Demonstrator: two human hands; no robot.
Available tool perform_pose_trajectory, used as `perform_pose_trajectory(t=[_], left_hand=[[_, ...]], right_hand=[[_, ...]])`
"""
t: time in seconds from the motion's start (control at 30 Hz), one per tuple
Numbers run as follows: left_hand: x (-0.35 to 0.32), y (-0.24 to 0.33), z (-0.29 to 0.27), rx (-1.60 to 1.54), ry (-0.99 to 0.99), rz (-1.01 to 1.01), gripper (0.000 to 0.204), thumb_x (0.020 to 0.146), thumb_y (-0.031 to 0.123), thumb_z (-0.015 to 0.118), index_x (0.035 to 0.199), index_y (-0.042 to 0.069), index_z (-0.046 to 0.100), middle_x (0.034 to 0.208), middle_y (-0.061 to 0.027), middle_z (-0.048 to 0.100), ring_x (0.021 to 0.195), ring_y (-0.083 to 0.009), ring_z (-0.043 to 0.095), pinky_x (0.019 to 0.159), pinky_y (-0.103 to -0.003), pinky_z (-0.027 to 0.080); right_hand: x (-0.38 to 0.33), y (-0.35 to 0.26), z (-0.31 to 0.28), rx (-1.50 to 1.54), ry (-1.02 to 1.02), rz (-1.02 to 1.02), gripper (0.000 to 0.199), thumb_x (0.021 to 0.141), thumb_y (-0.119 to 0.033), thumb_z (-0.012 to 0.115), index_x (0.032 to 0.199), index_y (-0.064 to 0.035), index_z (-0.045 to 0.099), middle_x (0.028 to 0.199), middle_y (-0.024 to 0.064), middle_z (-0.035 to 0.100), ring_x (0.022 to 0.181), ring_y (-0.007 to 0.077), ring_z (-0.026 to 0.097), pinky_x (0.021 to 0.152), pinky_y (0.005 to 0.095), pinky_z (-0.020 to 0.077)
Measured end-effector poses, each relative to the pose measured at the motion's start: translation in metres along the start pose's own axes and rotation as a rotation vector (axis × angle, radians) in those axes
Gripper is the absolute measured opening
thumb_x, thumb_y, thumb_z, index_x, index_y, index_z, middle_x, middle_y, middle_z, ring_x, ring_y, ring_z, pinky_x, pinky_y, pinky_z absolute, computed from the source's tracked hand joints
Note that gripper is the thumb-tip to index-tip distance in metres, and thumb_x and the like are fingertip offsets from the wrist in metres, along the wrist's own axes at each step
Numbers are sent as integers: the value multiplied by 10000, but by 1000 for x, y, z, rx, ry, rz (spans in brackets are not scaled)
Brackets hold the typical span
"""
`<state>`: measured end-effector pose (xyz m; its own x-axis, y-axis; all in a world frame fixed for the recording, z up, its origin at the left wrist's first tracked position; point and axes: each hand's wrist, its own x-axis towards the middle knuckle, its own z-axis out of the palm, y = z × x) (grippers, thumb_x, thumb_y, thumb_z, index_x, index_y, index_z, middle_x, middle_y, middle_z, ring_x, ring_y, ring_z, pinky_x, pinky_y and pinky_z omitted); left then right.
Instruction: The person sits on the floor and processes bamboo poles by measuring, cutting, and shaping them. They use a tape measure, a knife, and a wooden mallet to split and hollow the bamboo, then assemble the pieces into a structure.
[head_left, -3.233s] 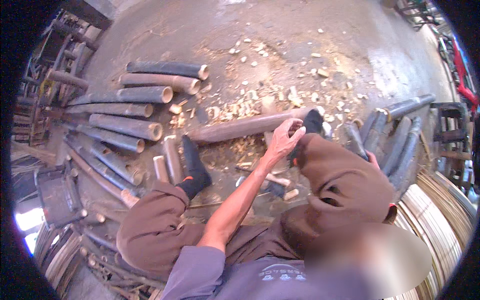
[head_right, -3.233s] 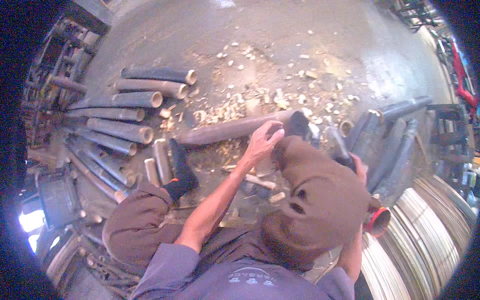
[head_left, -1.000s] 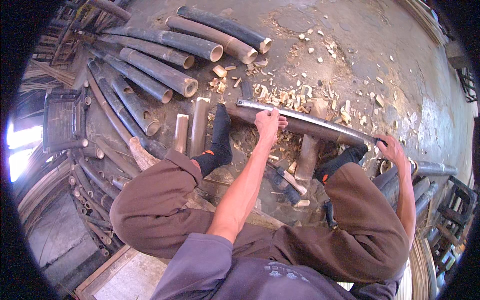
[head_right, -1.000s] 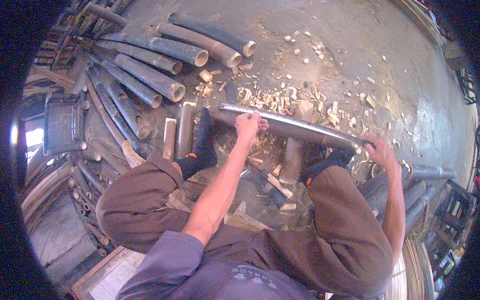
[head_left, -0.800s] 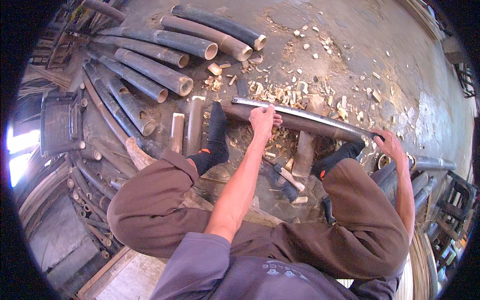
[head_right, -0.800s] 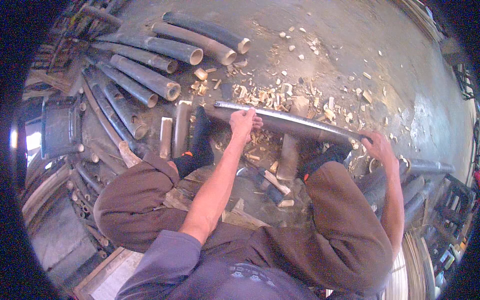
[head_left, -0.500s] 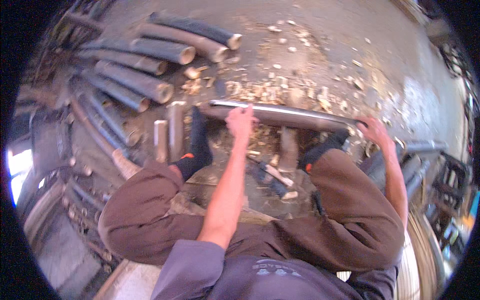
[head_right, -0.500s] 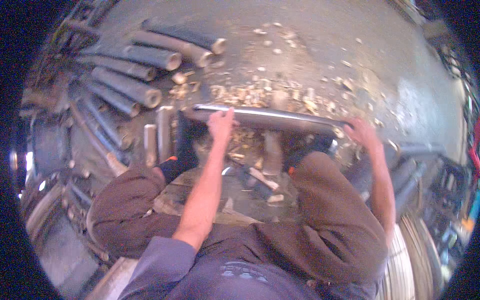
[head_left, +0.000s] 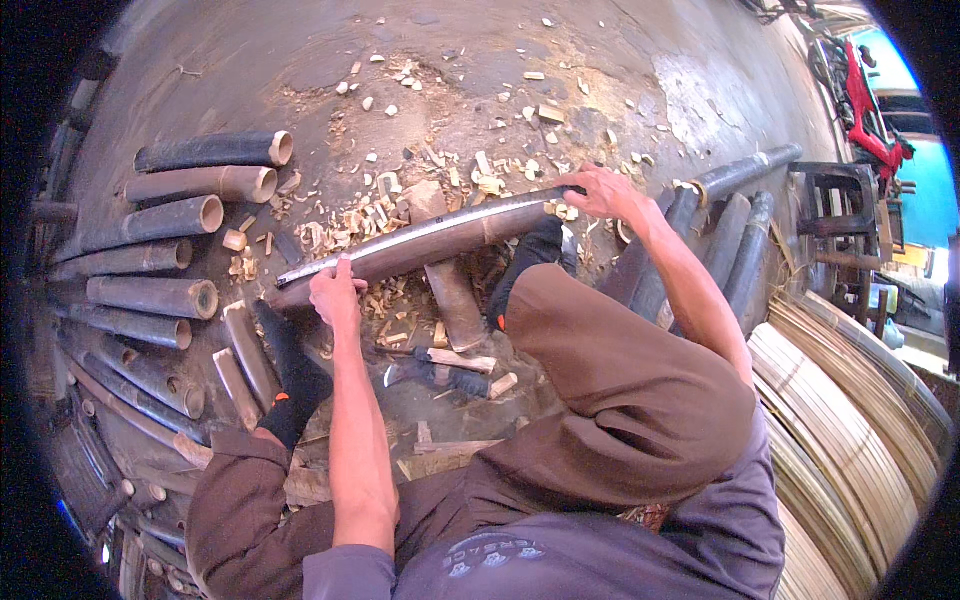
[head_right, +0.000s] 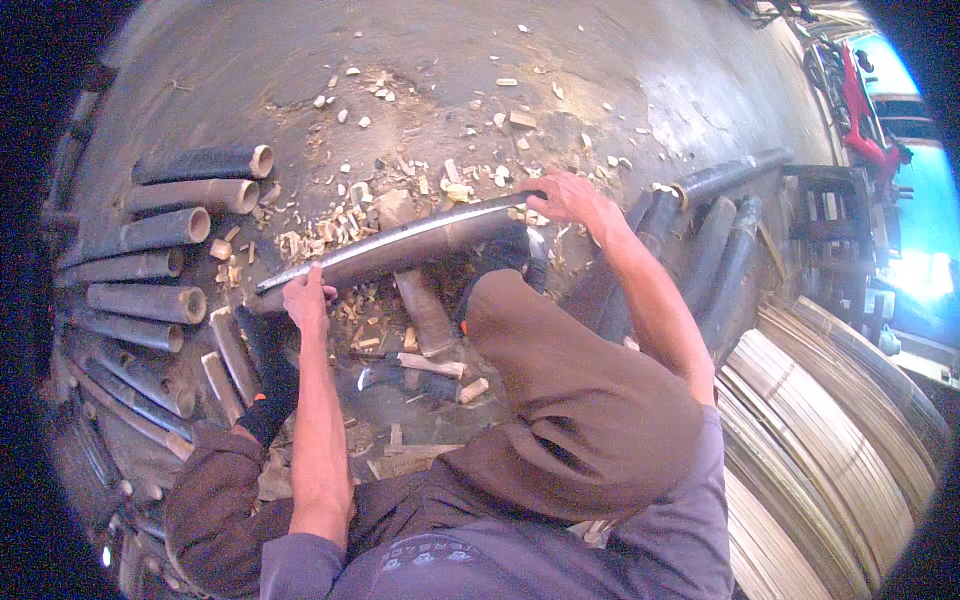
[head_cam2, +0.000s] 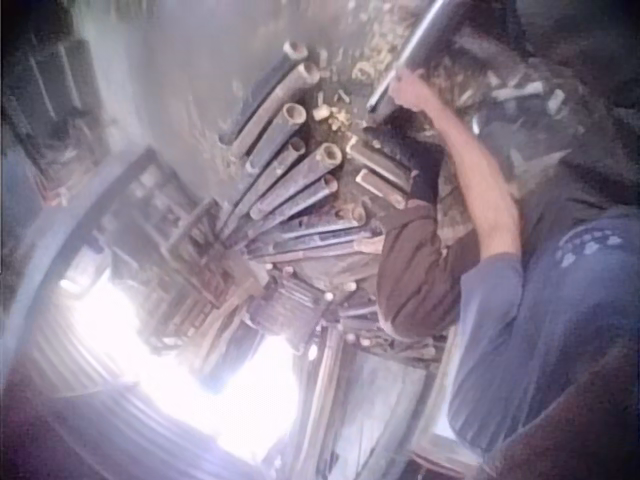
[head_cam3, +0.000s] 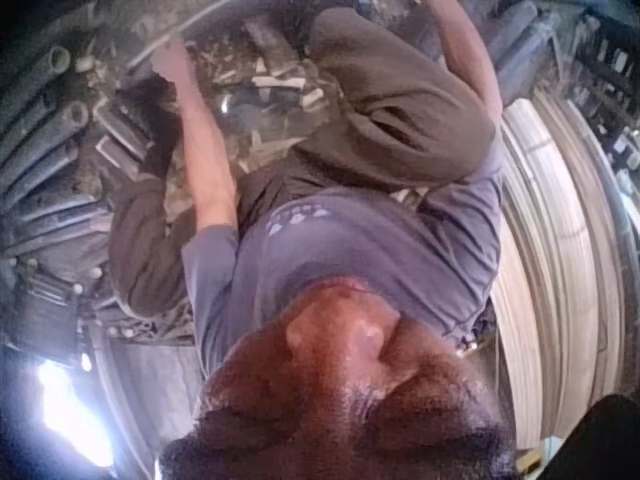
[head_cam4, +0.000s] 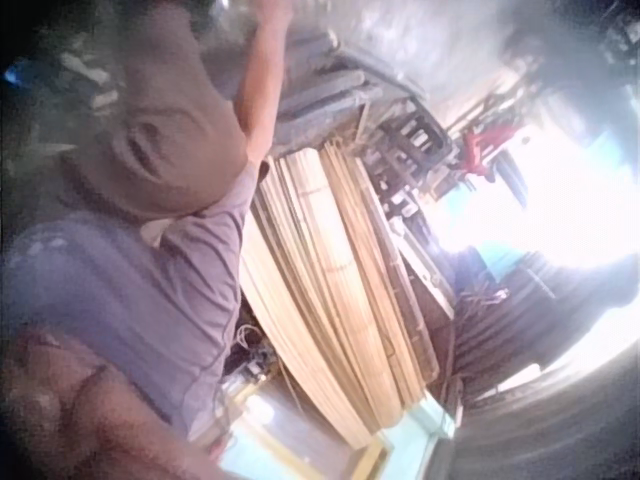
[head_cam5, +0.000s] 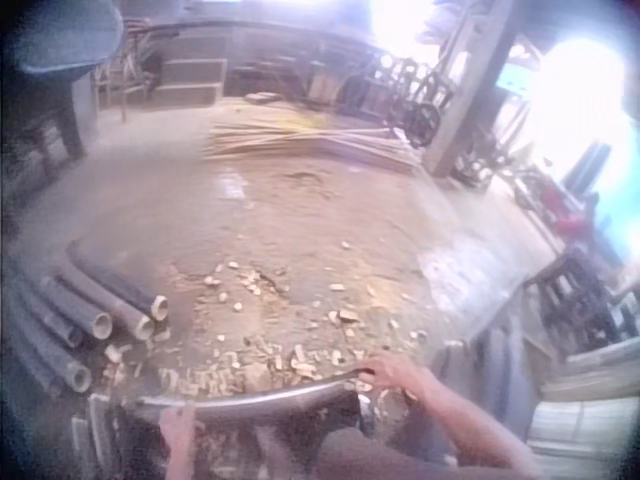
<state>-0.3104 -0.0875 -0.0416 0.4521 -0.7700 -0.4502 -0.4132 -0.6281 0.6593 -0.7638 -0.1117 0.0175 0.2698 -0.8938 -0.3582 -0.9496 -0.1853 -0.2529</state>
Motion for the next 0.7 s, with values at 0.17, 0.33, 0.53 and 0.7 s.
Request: perform_pose_trajectory(t=[0.17,0.33,0.53,0.7], left_hand=[[4,-8,0,-23,-17,29,465,889,419,612,771,-26,679,605,-107,678,531,-151,607,555,-315,481],[10,-14,1,-5,-12,21,489,880,447,602,785,-23,695,615,-111,683,574,-159,624,591,-317,486],[3,-7,1,-15,-19,64,485,884,422,609,748,-41,662,580,-117,660,522,-157,607,529,-306,476],[5,-9,-2,47,-4,55,477,888,439,592,809,-21,686,624,-109,687,558,-166,619,593,-322,485]], right_hand=[[0,-7,2,-30,6,49,374,876,-370,514,1217,-268,626,1061,179,631,1041,350,604,882,455,493],[-3,-13,3,-24,17,71,373,880,-365,508,1230,-297,616,1055,175,627,1051,346,599,873,455,499],[-5,-9,7,-17,37,63,372,880,-363,514,1238,-328,608,1030,172,601,1035,357,601,861,460,503],[-6,-15,6,-37,68,53,363,881,-356,515,1231,-336,610,1013,170,597,1014,365,604,853,460,504]])
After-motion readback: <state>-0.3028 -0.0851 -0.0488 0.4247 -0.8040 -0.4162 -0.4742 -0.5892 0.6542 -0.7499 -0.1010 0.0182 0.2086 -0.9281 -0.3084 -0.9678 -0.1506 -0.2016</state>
